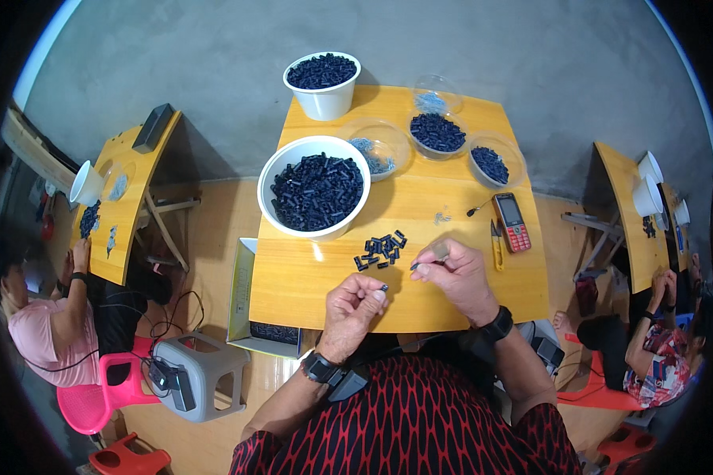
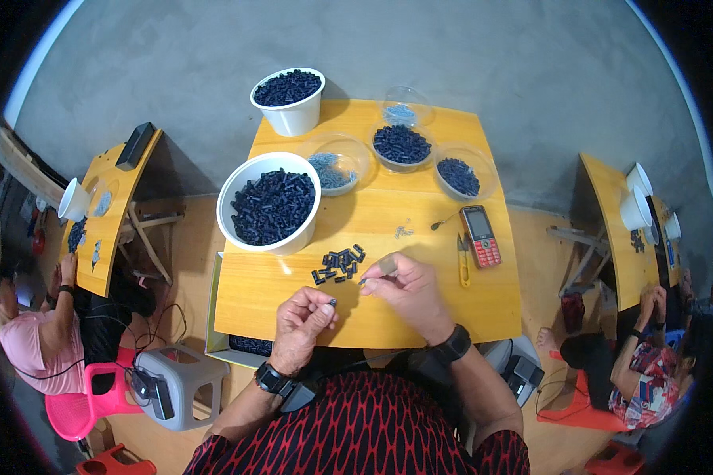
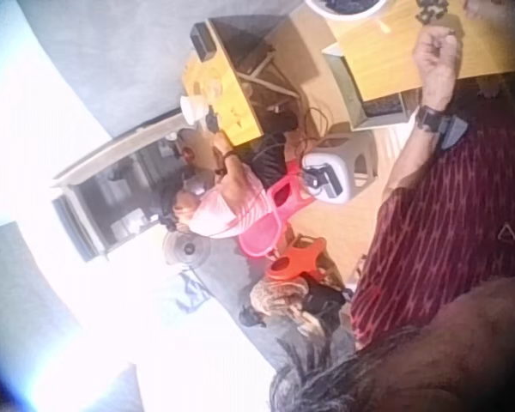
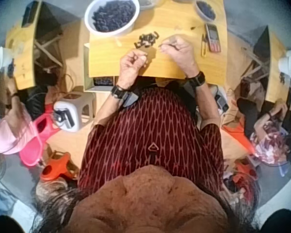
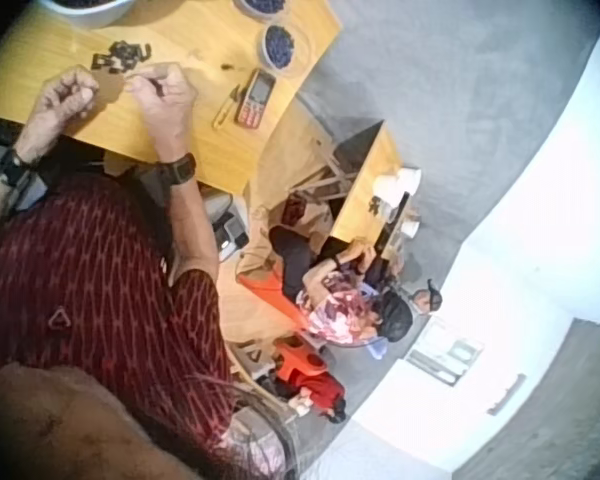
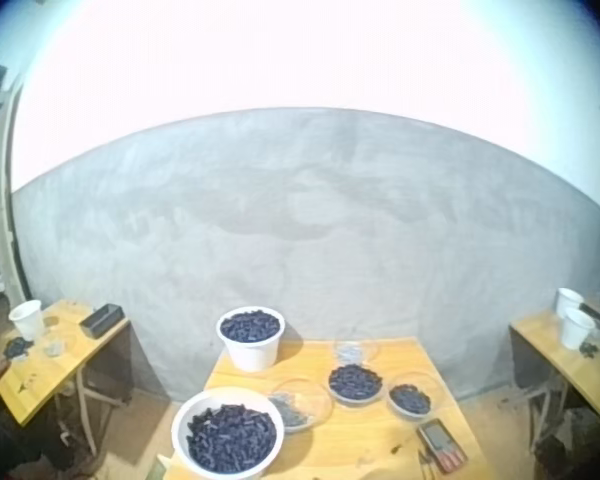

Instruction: Assembling or sorting small black plastic components by hand at a workbench.

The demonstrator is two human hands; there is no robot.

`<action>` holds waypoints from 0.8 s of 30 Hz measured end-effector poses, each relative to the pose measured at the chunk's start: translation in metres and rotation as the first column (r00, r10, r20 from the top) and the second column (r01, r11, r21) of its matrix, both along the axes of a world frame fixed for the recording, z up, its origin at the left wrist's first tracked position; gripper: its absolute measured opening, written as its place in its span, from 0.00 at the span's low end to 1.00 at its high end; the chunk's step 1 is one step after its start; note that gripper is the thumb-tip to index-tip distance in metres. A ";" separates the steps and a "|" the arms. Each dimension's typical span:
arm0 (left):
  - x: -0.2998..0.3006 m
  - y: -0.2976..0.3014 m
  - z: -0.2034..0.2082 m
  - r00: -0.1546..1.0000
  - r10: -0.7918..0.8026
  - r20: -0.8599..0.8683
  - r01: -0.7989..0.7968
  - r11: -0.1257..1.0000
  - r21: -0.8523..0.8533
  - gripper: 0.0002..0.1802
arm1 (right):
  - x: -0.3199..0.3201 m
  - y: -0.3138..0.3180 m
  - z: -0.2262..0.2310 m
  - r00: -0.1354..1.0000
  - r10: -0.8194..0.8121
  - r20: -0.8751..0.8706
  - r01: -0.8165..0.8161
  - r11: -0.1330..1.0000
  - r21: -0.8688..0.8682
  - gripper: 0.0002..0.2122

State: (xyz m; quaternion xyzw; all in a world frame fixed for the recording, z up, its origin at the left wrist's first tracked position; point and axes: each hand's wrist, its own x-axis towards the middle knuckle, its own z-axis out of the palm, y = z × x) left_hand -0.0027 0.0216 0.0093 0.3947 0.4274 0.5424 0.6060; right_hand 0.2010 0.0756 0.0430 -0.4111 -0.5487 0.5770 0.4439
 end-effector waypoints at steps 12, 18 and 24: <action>0.008 0.006 -0.012 0.987 -0.097 0.125 0.106 0.992 -0.069 0.03 | -0.013 -0.010 -0.005 0.981 -0.005 0.195 -0.060 0.944 0.323 0.00; 0.009 0.006 -0.009 0.985 -0.083 0.150 0.094 0.993 -0.073 0.03 | -0.013 -0.010 -0.007 0.971 -0.005 0.239 -0.079 0.938 0.339 0.01; 0.008 0.007 -0.010 0.984 -0.090 0.151 0.103 0.991 -0.084 0.03 | -0.013 -0.007 -0.006 0.964 0.007 0.267 -0.102 0.933 0.344 0.02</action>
